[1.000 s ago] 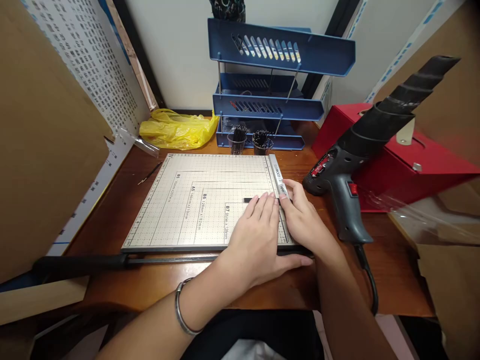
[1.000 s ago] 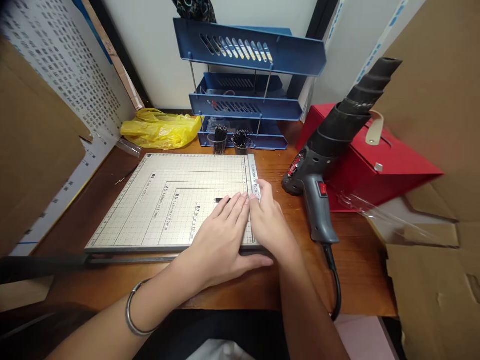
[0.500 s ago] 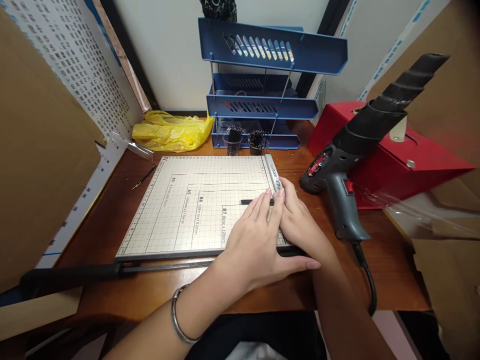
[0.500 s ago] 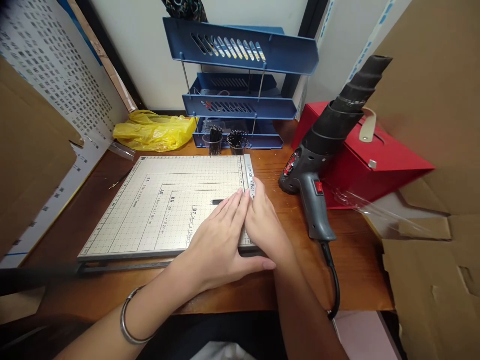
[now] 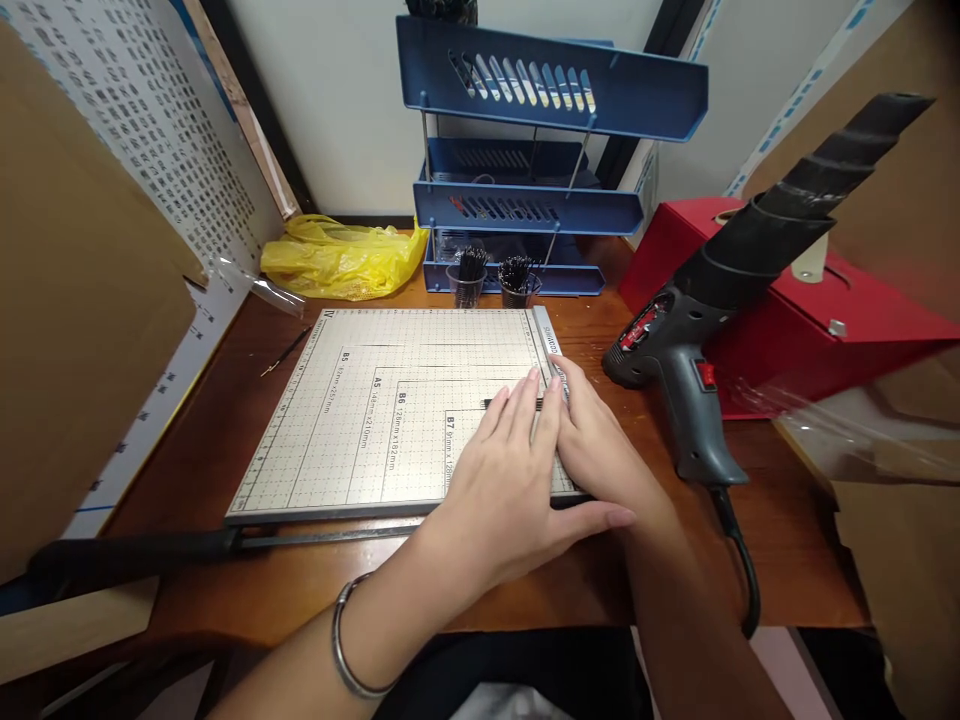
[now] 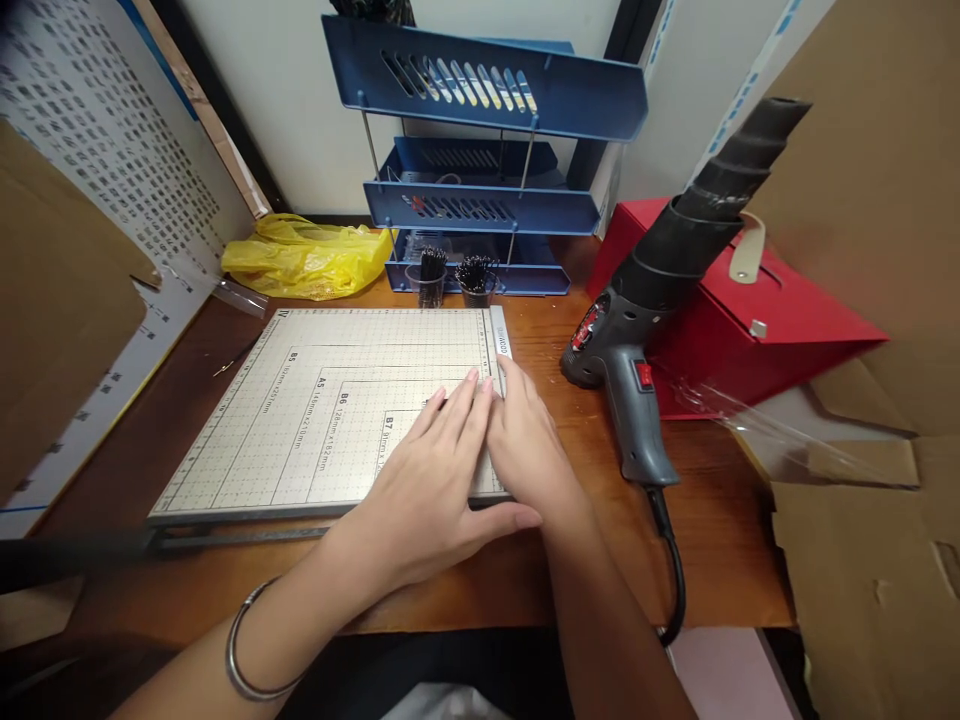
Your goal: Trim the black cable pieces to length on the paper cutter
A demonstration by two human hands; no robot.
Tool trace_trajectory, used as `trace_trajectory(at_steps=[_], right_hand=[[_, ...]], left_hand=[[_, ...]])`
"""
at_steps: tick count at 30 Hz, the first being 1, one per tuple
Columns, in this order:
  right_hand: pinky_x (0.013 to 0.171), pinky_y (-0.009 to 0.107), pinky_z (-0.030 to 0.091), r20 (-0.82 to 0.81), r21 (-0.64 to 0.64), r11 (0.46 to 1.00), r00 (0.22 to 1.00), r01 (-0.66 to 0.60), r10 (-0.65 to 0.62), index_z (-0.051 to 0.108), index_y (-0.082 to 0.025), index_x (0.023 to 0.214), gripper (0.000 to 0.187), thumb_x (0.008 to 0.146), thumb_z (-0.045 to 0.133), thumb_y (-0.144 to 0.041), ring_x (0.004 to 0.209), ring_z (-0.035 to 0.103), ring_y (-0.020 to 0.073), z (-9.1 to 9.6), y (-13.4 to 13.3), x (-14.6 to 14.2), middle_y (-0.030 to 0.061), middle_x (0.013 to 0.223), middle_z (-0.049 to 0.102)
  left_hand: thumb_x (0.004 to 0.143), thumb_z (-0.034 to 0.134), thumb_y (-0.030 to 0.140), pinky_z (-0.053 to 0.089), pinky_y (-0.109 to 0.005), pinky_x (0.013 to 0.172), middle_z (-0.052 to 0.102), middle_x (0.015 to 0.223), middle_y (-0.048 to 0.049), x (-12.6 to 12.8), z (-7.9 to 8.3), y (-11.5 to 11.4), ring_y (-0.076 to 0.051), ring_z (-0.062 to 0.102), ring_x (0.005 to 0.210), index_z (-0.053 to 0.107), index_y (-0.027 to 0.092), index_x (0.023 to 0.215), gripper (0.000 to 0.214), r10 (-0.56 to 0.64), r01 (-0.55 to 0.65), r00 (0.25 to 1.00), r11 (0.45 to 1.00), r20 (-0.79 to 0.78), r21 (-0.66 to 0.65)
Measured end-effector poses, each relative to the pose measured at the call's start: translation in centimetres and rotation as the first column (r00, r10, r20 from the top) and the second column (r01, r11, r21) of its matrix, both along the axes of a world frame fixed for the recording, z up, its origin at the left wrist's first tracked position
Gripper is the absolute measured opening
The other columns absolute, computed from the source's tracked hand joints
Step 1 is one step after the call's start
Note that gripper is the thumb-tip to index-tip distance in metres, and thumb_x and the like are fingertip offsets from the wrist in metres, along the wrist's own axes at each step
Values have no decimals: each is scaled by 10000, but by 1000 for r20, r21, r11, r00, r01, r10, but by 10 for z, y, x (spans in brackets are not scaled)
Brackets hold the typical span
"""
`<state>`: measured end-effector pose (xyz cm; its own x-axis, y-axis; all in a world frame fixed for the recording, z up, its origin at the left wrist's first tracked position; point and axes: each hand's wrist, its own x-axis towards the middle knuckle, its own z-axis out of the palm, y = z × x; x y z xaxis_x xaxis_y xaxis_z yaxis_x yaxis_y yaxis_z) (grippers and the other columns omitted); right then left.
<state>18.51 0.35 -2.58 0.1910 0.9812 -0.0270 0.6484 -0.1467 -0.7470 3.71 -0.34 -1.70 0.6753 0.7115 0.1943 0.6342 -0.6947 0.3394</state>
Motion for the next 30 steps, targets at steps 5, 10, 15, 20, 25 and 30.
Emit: trace_trajectory(at_steps=[5, 10, 15, 20, 25, 30], right_hand=[[1182, 575, 353, 31, 92, 996, 1000, 4, -7, 399, -198, 1502, 549, 991, 352, -391, 1428, 460, 325, -9, 4, 0, 148, 1556, 463], [1191, 553, 347, 44, 73, 997, 999, 1, -4, 392, -150, 1506, 565, 996, 338, -387, 1436, 447, 317, -8, 4, 0, 167, 1554, 458], [1204, 543, 331, 37, 81, 997, 999, -16, 13, 392, -167, 1499, 552, 999, 341, -395, 1442, 442, 304, -8, 2, 2, 153, 1564, 448], [1208, 554, 312, 11, 20, 1000, 1000, -16, 16, 314, -152, 1551, 616, 998, 338, -424, 1472, 402, 320, 0, 2, 1, 166, 1601, 399], [1175, 557, 342, 5, 2, 1000, 1000, -23, 23, 178, -153, 1608, 695, 992, 359, -421, 1440, 438, 347, 6, 4, -4, 180, 1605, 386], [1185, 552, 327, 71, -13, 1000, 997, 0, 1, 189, -139, 1607, 694, 982, 366, -383, 1457, 405, 359, 3, 6, -7, 175, 1623, 355]], left_hand=[[916, 193, 832, 185, -515, 1292, 288, 1631, -254, -13, -3, 0, -330, 235, 1555, 331, -53, 1542, 1092, 117, -111, 991, 989, -62, 102], [958, 144, 781, 215, -505, 1282, 411, 1580, -231, -12, -8, -4, -321, 356, 1512, 423, -44, 1499, 1026, 85, -68, 993, 982, -86, 175], [974, 175, 760, 270, -481, 1259, 449, 1567, -209, -11, -11, -2, -311, 398, 1491, 466, -13, 1482, 970, 66, -48, 995, 977, -78, 208], [957, 161, 781, 289, -471, 1250, 441, 1570, -216, -13, -11, -1, -319, 393, 1492, 450, -20, 1492, 1007, 59, -43, 995, 979, -78, 197], [911, 191, 831, 268, -442, 1264, 415, 1587, -221, -12, -15, -2, -328, 372, 1502, 411, -31, 1516, 1076, 64, -49, 995, 983, -80, 177], [928, 134, 812, 222, -543, 1270, 415, 1591, -203, -10, -10, -2, -336, 358, 1508, 392, -19, 1526, 1056, 63, -49, 993, 989, -95, 141]])
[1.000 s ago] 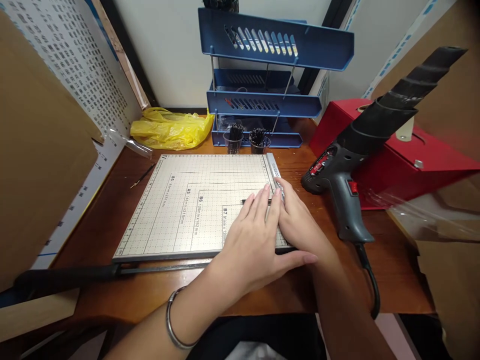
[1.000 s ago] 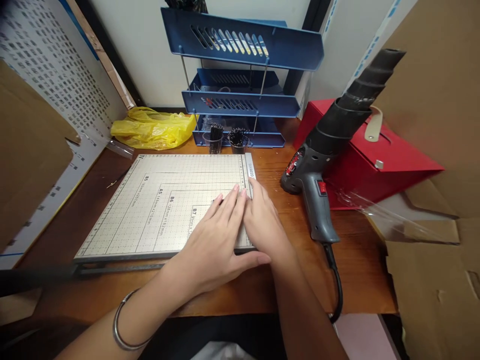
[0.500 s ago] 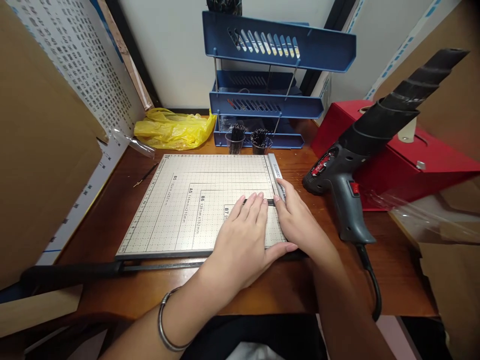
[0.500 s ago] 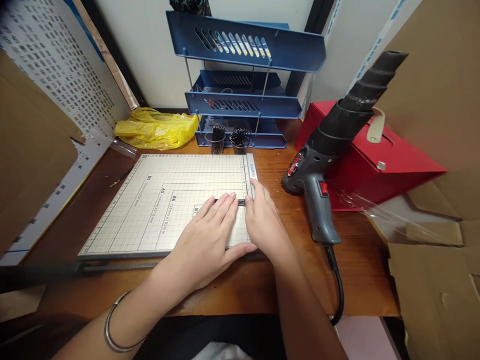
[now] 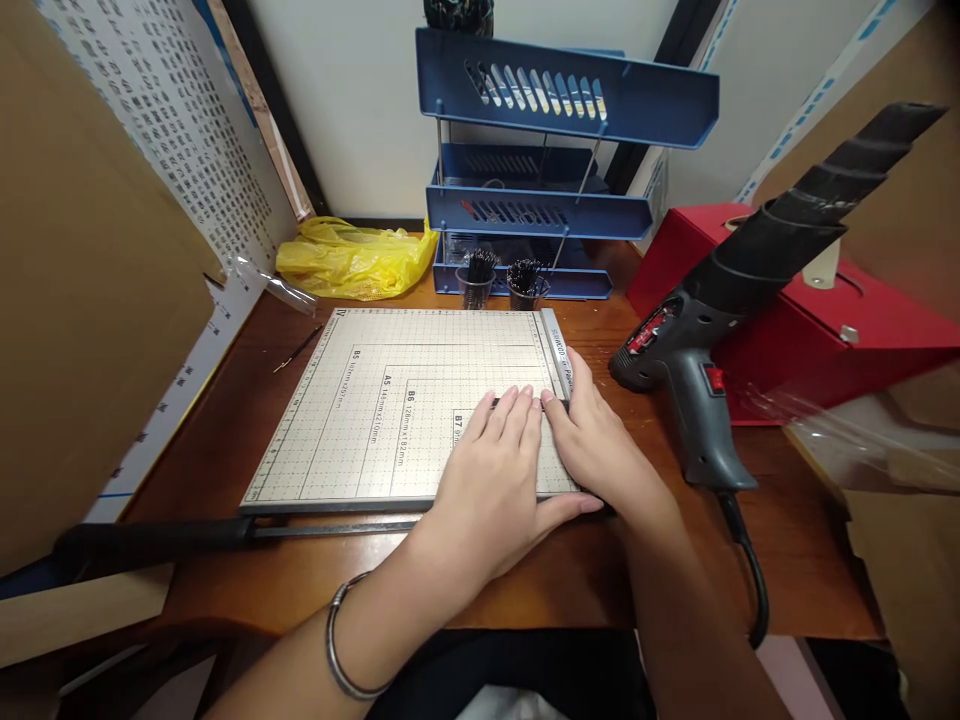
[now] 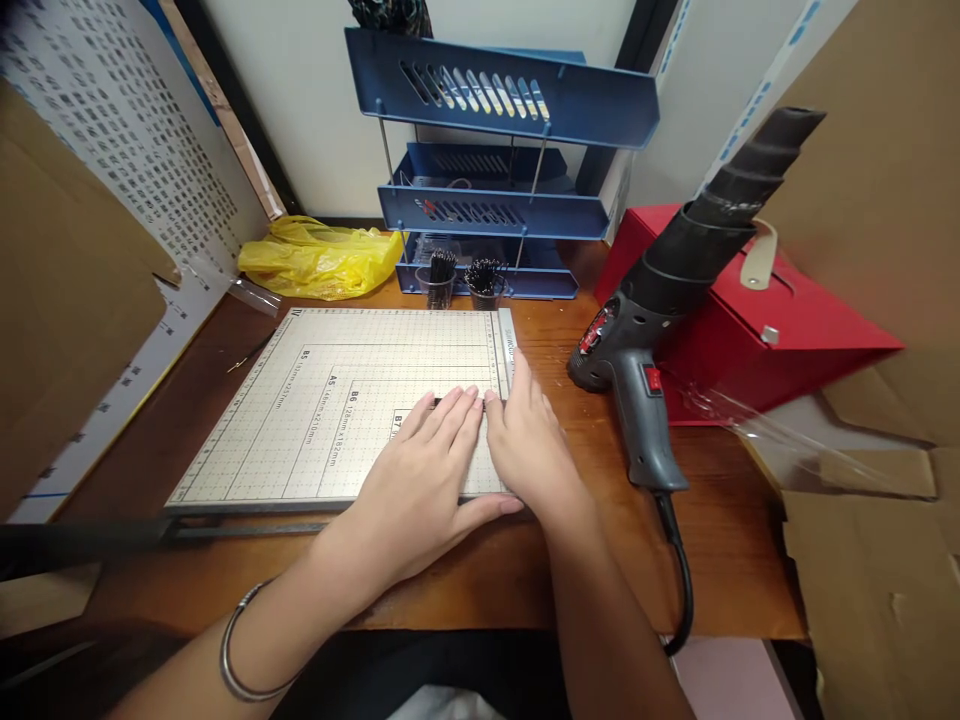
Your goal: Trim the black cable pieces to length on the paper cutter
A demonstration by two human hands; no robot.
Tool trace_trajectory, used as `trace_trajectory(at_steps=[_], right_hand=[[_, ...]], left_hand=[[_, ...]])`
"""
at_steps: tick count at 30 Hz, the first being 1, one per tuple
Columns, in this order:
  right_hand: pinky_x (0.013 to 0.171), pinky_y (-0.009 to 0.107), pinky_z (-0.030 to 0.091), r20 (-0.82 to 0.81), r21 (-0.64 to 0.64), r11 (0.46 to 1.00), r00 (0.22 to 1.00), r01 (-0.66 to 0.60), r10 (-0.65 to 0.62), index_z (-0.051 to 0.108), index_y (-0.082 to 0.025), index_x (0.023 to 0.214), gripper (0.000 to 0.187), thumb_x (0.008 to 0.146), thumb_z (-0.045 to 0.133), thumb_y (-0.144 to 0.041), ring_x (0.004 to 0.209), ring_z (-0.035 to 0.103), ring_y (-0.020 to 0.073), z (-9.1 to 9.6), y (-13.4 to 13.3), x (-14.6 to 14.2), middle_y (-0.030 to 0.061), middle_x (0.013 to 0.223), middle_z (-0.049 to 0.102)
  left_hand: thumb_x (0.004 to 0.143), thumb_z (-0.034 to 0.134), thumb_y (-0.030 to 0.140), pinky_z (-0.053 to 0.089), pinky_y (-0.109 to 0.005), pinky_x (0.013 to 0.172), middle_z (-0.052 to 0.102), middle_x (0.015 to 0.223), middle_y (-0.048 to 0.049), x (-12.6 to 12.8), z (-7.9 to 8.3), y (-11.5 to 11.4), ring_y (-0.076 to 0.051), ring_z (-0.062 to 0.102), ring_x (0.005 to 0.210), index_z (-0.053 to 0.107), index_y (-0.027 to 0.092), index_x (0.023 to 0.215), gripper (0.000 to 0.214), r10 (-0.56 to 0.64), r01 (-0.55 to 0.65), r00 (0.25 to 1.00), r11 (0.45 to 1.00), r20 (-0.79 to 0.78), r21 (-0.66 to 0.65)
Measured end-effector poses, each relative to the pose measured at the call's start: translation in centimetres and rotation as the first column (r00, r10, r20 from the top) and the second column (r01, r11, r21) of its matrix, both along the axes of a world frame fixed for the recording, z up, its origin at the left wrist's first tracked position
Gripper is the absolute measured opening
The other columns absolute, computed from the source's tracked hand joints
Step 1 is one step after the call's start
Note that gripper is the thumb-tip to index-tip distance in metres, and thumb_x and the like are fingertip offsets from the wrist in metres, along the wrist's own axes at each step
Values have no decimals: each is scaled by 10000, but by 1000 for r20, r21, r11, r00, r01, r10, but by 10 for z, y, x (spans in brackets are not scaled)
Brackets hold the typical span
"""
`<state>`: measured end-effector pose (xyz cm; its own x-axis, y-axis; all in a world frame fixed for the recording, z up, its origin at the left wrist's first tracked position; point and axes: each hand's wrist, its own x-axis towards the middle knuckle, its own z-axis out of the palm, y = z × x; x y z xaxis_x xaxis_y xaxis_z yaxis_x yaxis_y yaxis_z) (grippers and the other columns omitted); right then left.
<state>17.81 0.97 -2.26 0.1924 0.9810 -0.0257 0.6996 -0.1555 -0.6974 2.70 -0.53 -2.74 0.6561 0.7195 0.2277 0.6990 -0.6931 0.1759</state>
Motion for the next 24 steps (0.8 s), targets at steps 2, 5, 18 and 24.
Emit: trace_trajectory(at_steps=[2, 5, 18, 24], right_hand=[[1182, 563, 325, 17, -5, 1000, 1000, 8, -8, 202, -130, 1604, 687, 985, 352, -388, 1460, 399, 365, -1, 0, 0, 183, 1612, 371], [1174, 588, 326, 40, -27, 999, 999, 23, -22, 216, -130, 1603, 684, 988, 342, -402, 1477, 375, 372, -2, -2, 0, 193, 1606, 380], [1183, 572, 341, 53, -18, 999, 998, 29, -28, 278, -135, 1584, 659, 988, 355, -405, 1481, 381, 353, -3, -1, 0, 166, 1623, 368], [1190, 570, 337, 50, -12, 1000, 998, 29, -28, 302, -140, 1574, 645, 988, 366, -400, 1479, 387, 349, -3, -2, 0, 159, 1623, 370]], left_hand=[[942, 85, 790, 176, -665, 1243, 395, 1604, -183, 0, 3, -1, -347, 343, 1514, 365, 11, 1543, 1023, 14, -15, 1000, 1000, -13, -24], [949, 59, 777, 186, -753, 1193, 348, 1627, -163, -1, 7, -2, -347, 322, 1524, 329, 40, 1559, 994, 21, -22, 999, 998, -32, -58], [963, 117, 768, 281, -670, 1203, 358, 1622, -177, 0, 7, 0, -333, 317, 1528, 343, 27, 1555, 975, 15, -17, 997, 999, -73, -28], [971, 154, 761, 277, -671, 1206, 350, 1626, -174, 1, 5, -1, -336, 313, 1530, 346, 36, 1557, 952, 31, -32, 997, 999, -75, -14]])
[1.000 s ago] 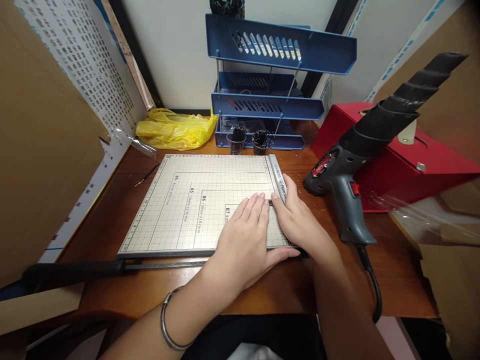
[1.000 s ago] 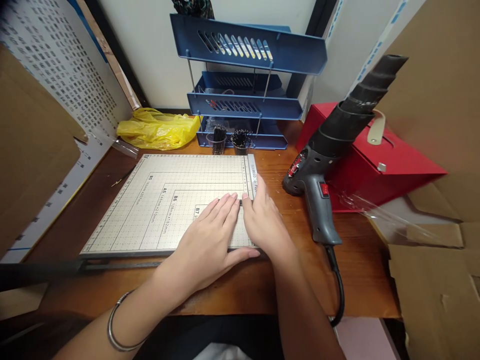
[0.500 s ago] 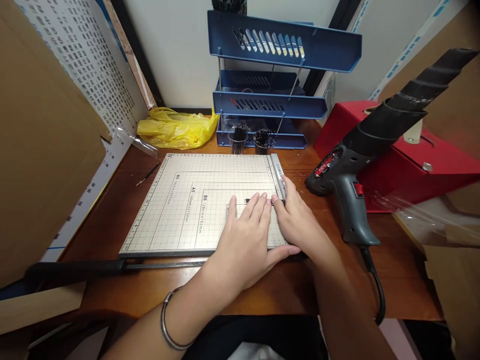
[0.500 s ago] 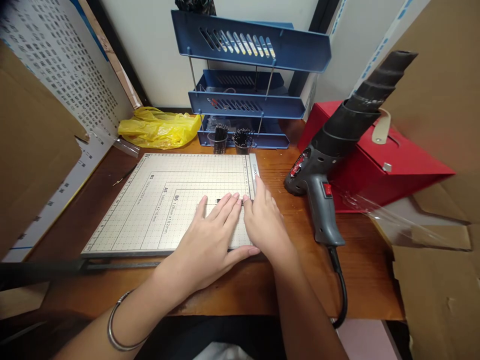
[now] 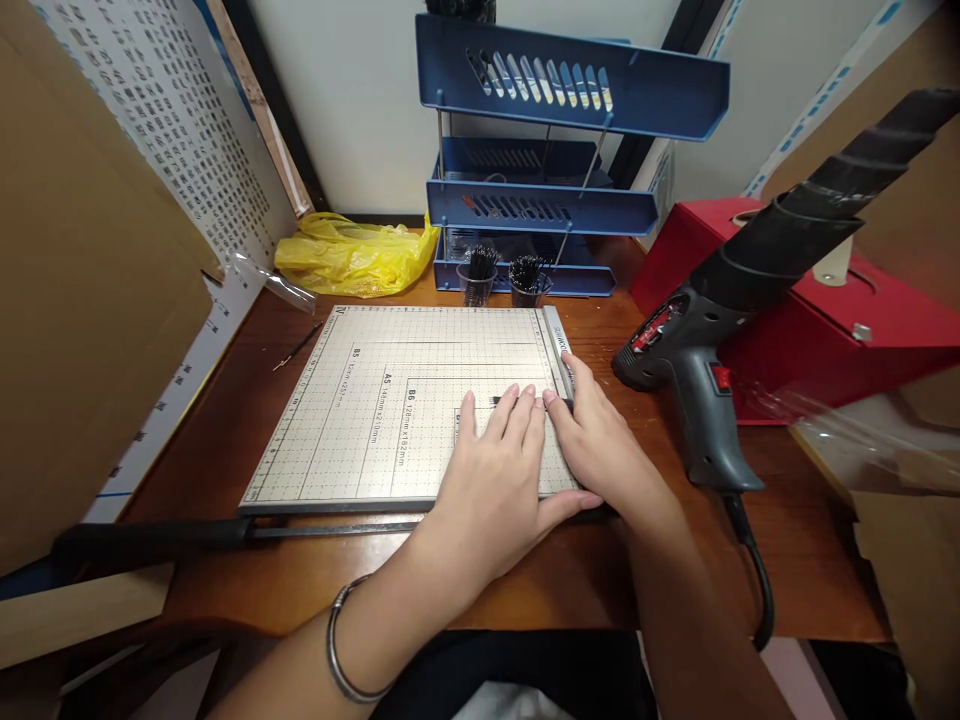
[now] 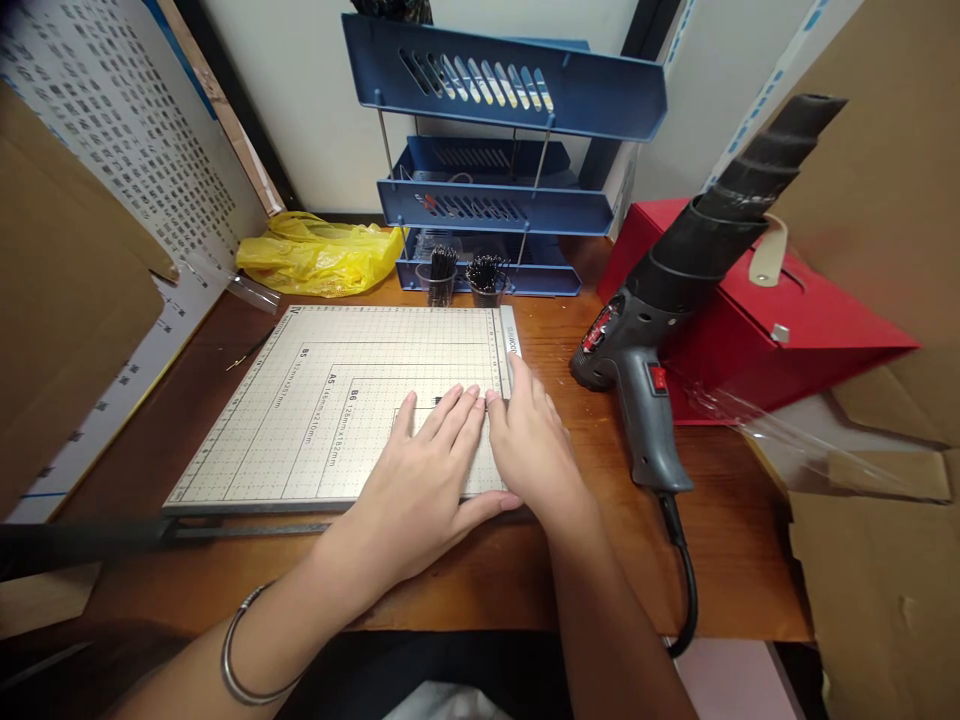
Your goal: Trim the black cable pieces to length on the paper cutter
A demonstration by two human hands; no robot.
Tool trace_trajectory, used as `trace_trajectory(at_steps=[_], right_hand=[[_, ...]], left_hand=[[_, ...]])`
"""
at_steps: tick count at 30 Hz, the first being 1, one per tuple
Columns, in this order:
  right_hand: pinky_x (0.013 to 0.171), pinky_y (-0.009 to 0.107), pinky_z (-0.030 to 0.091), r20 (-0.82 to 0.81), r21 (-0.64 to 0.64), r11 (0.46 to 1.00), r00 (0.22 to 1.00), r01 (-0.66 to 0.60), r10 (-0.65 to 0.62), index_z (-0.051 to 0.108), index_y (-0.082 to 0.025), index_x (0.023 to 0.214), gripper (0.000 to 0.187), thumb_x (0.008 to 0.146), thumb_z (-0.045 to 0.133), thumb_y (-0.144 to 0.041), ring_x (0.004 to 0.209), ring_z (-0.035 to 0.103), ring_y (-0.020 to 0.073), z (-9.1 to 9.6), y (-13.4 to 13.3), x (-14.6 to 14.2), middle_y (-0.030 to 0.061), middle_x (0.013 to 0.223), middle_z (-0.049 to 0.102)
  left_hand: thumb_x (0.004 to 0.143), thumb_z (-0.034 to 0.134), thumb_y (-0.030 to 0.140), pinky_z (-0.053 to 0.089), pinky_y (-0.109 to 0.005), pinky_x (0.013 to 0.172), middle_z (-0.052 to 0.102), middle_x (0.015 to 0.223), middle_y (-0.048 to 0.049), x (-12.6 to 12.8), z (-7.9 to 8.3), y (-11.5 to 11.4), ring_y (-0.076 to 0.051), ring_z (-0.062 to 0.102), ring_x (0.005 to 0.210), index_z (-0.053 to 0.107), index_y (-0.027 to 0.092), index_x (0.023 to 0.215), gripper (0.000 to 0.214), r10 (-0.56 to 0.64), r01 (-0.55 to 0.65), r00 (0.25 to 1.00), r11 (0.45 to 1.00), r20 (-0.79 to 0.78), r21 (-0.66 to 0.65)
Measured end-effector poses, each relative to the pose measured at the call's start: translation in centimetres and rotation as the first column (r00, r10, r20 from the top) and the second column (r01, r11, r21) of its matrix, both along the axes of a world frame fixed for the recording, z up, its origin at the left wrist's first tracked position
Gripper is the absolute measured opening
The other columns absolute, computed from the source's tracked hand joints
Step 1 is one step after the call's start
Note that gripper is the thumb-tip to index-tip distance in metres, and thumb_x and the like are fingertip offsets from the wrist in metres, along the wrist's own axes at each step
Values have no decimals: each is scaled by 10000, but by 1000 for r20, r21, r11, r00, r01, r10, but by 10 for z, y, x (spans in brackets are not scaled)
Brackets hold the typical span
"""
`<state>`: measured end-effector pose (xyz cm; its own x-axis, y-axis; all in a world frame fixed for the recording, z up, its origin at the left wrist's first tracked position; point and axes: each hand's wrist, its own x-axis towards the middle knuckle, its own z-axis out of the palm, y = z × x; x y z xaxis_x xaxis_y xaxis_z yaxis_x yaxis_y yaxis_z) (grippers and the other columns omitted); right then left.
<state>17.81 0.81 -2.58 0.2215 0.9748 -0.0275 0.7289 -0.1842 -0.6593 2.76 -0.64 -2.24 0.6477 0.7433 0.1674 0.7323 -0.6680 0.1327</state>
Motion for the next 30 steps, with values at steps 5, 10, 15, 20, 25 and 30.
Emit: trace_trajectory(at_steps=[5, 10, 15, 20, 25, 30], right_hand=[[1184, 575, 343, 2, 2, 1000, 1000, -4, 4, 311, -157, 1571, 632, 989, 370, -397, 1477, 391, 347, 0, 0, 0, 153, 1623, 373], [1172, 580, 354, 9, -10, 1000, 1000, 4, -4, 304, -166, 1573, 630, 992, 363, -403, 1473, 394, 353, 0, -1, 0, 148, 1624, 371], [1162, 582, 358, 18, -16, 1000, 1000, 12, -12, 290, -159, 1576, 635, 993, 358, -402, 1467, 400, 357, 1, -1, -1, 158, 1616, 382], [1151, 596, 358, 20, -11, 1000, 1000, 9, -9, 287, -157, 1573, 631, 995, 349, -404, 1452, 415, 373, 1, -1, -1, 168, 1609, 388], [1104, 610, 393, -9, -9, 1000, 1000, 21, -21, 246, -150, 1579, 654, 990, 352, -412, 1413, 454, 401, 2, -1, -1, 191, 1587, 412], [1104, 613, 386, -14, -5, 1000, 1000, 17, -17, 248, -155, 1577, 650, 991, 348, -418, 1412, 452, 402, 3, -1, -2, 190, 1585, 416]], left_hand=[[967, 160, 769, 275, -674, 1207, 341, 1633, -166, 0, -2, -1, -338, 288, 1540, 341, 37, 1559, 959, 1, -1, 1000, 1000, -8, 0], [963, 215, 772, 275, -656, 1214, 346, 1632, -169, 1, -2, -2, -376, 280, 1535, 341, 29, 1562, 962, 3, -3, 1000, 1000, -16, -1], [955, 262, 779, 268, -655, 1214, 355, 1631, -163, 2, 0, -2, -422, 274, 1525, 357, 33, 1560, 966, 10, -10, 1000, 1000, -17, -13], [956, 238, 782, 258, -640, 1221, 340, 1631, -178, 2, 2, -1, -400, 286, 1527, 364, 31, 1556, 969, 4, -5, 1000, 1000, -19, -29], [946, 239, 795, 274, -600, 1229, 348, 1630, -172, 0, 1, -1, -386, 298, 1526, 362, 31, 1558, 987, 4, -5, 1000, 999, -15, -33], [952, 261, 783, 287, -589, 1226, 370, 1623, -172, 0, -2, -2, -374, 318, 1520, 371, 33, 1552, 967, 6, -6, 1000, 1000, 5, -8]])
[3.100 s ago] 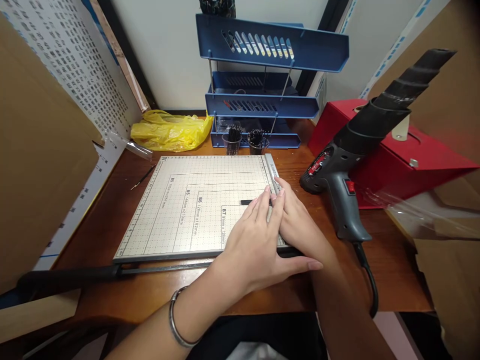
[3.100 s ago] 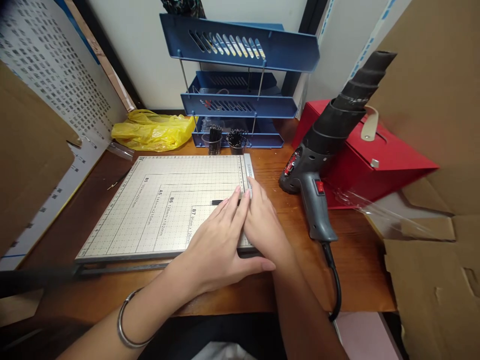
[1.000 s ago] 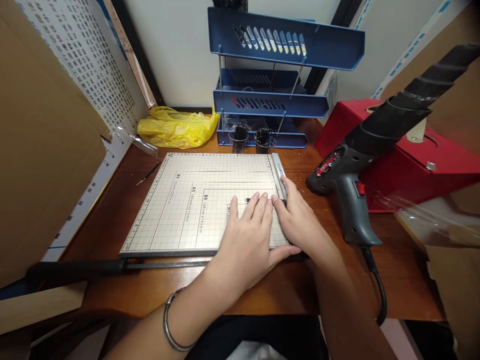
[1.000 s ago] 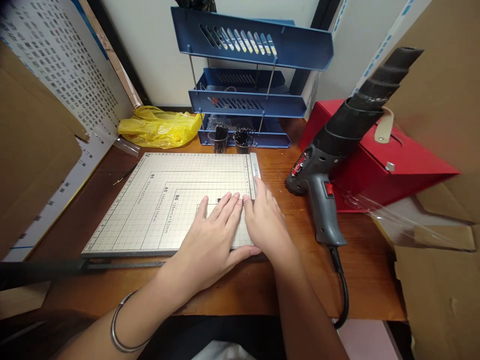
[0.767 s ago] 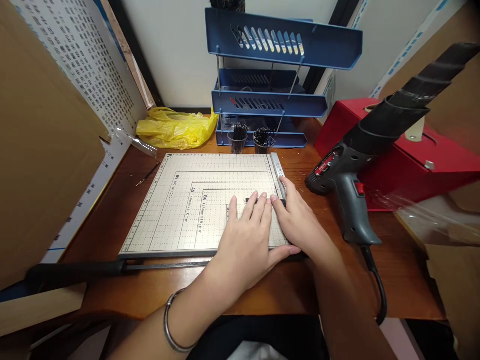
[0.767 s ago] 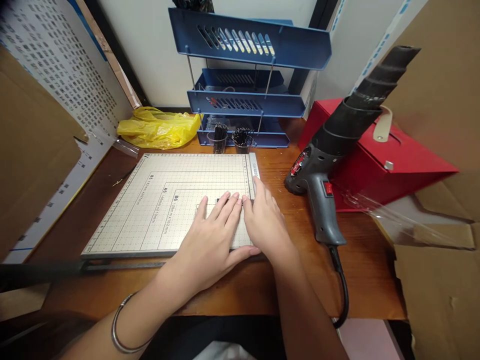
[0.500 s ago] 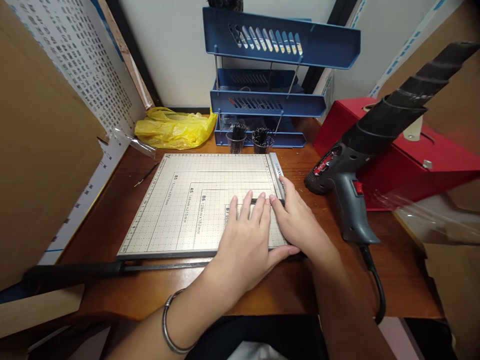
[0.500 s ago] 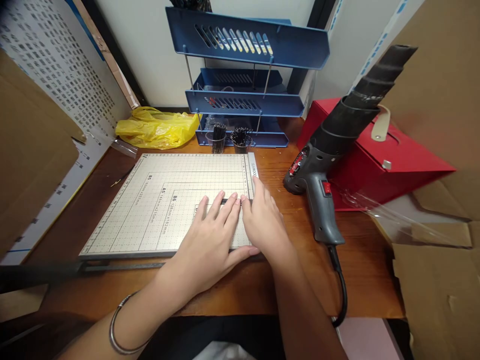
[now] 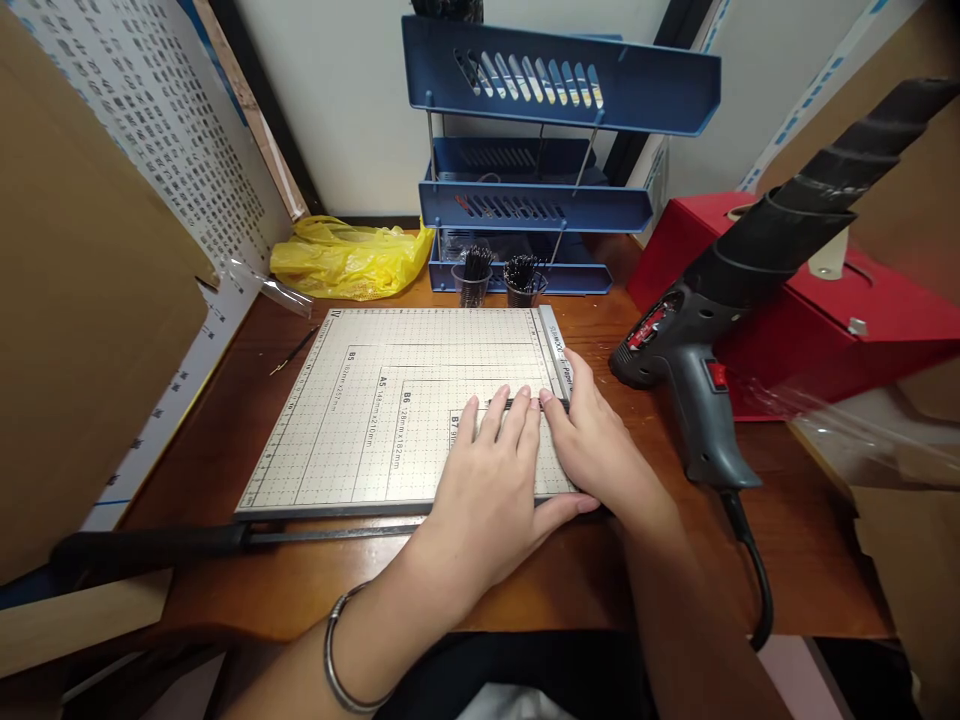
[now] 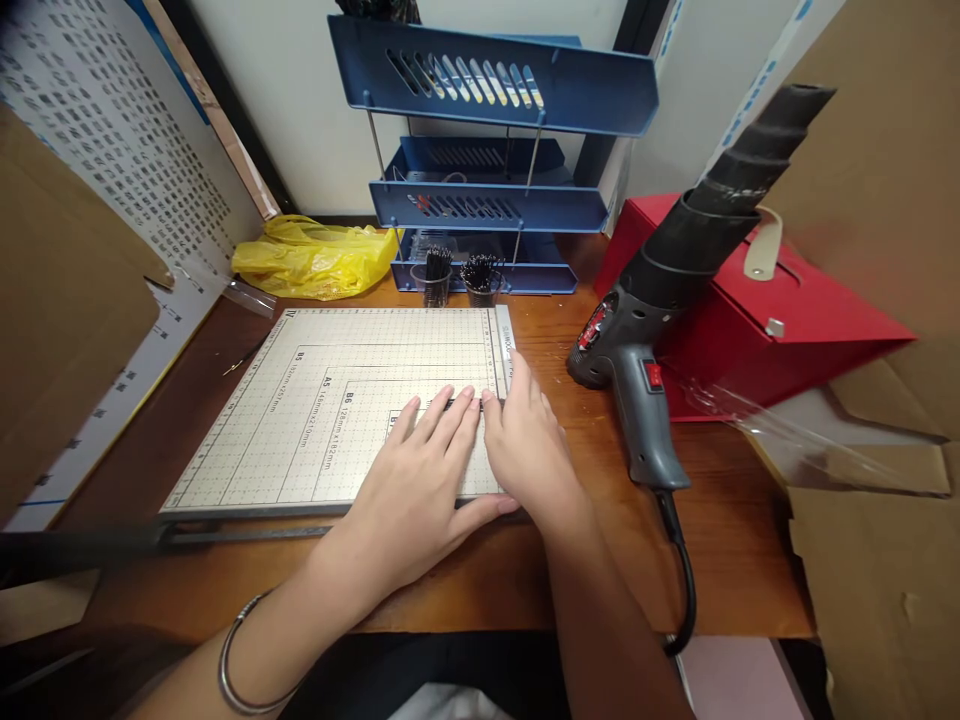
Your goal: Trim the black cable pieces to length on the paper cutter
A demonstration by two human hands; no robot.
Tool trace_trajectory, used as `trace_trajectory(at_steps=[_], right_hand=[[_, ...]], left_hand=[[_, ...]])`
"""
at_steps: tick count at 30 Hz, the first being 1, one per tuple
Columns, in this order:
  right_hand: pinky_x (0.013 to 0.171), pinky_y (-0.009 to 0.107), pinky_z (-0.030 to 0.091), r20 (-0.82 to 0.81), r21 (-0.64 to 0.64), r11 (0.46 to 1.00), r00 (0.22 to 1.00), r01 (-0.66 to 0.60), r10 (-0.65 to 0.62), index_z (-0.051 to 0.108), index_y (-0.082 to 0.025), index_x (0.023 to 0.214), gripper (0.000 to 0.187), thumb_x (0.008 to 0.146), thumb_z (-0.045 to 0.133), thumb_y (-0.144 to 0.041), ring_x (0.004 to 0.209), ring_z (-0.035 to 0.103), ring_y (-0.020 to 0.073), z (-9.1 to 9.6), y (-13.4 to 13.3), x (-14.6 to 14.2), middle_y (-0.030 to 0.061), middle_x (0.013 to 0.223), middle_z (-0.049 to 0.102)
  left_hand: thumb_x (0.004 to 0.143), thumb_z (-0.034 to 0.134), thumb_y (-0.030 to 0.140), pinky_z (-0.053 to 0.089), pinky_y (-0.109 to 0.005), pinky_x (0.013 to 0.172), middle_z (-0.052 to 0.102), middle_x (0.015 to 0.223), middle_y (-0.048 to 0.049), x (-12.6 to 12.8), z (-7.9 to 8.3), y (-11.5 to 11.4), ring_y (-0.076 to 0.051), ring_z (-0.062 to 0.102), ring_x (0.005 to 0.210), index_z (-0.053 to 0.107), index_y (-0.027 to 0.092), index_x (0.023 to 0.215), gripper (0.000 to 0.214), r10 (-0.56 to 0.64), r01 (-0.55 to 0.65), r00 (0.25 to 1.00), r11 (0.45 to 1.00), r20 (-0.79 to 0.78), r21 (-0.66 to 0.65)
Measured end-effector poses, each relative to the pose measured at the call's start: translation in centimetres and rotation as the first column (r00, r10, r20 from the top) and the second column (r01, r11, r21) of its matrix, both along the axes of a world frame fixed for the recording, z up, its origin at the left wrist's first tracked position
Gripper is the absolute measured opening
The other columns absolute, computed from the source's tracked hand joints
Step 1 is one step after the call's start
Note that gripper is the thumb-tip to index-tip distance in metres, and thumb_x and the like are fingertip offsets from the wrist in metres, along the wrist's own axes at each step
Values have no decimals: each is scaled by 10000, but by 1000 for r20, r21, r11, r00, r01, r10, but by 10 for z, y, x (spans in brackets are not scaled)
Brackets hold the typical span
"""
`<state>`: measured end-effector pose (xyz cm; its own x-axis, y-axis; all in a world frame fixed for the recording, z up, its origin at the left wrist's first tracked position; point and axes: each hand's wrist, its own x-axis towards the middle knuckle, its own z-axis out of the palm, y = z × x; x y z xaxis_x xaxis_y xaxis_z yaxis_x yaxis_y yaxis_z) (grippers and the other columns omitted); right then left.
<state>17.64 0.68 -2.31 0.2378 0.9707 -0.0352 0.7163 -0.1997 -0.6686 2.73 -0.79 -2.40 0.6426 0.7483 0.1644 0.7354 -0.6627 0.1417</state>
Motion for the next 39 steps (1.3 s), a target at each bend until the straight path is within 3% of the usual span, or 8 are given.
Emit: trace_trajectory(at_steps=[18, 24, 27, 29, 31, 33, 34, 39], right_hand=[[1108, 606, 388, 24, -3, 1000, 1000, -2, 2, 287, -146, 1568, 636, 992, 342, -411, 1411, 454, 398, -2, 1, 0, 192, 1575, 425], [1130, 591, 384, 18, 44, 999, 1000, -16, 16, 315, -131, 1553, 625, 987, 362, -392, 1450, 419, 378, -5, 2, 1, 198, 1591, 404], [1148, 590, 367, 8, 30, 999, 1000, -12, 12, 323, -119, 1552, 627, 987, 363, -388, 1460, 406, 373, -4, 2, 1, 194, 1592, 405], [1154, 595, 358, 4, 17, 1000, 1000, -9, 9, 323, -115, 1552, 628, 989, 359, -388, 1460, 404, 374, -2, 2, 0, 193, 1590, 408], [1149, 607, 358, -1, 3, 1000, 1000, -8, 8, 315, -123, 1558, 631, 990, 358, -395, 1454, 408, 380, 0, 1, 0, 190, 1594, 402], [1138, 620, 365, -8, -15, 1000, 1000, -9, 8, 297, -136, 1568, 639, 991, 359, -403, 1450, 409, 386, 2, 1, 0, 186, 1603, 388], [1134, 624, 367, -13, -23, 1000, 1000, -8, 8, 292, -142, 1572, 641, 991, 359, -406, 1449, 409, 388, 2, 0, 0, 185, 1606, 383], [1148, 618, 351, -27, -6, 1000, 1000, 4, -4, 312, -175, 1559, 626, 987, 366, -425, 1454, 406, 379, 1, 1, 0, 175, 1587, 416]], left_hand=[[969, 311, 753, 301, -575, 1222, 363, 1624, -173, -1, 2, 1, -376, 317, 1520, 374, 38, 1553, 926, -13, 13, 1000, 1000, 1, -7], [1008, 276, 698, 159, -592, 1269, 347, 1634, -177, -9, 3, 1, -318, 305, 1535, 302, 44, 1576, 867, -32, 33, 997, 999, 74, -16], [1040, 375, 585, 160, -614, 1260, 353, 1632, -190, -20, 12, 11, -315, 321, 1529, 322, 44, 1561, 753, 6, -5, 996, 1000, 84, -13], [1058, 423, 372, 150, -640, 1250, 474, 1570, -162, -28, 24, 25, -316, 415, 1475, 471, 90, 1477, 507, 44, -45, 996, 999, 82, 13], [1024, 413, 178, 227, -616, 1231, 657, 1380, -116, -34, 37, 43, -280, 604, 1288, 643, 142, 1291, 355, 35, -35, 998, 999, 60, 4], [992, 445, 152, 487, -512, 1042, 754, 1110, -107, -35, 49, 61, -281, 698, 1055, 740, 141, 1066, 304, 18, -18, 1000, 998, -8, -59], [980, 466, 156, 542, -462, 931, 760, 1044, -107, -34, 53, 68, -286, 705, 1001, 756, 146, 1013, 292, 16, -18, 999, 996, -28, -89], [941, 572, 200, 526, -358, 824, 758, 961, -69, -26, 54, 82, -232, 698, 882, 782, 190, 945, 211, -42, 58, 994, 984, 98, -167]])
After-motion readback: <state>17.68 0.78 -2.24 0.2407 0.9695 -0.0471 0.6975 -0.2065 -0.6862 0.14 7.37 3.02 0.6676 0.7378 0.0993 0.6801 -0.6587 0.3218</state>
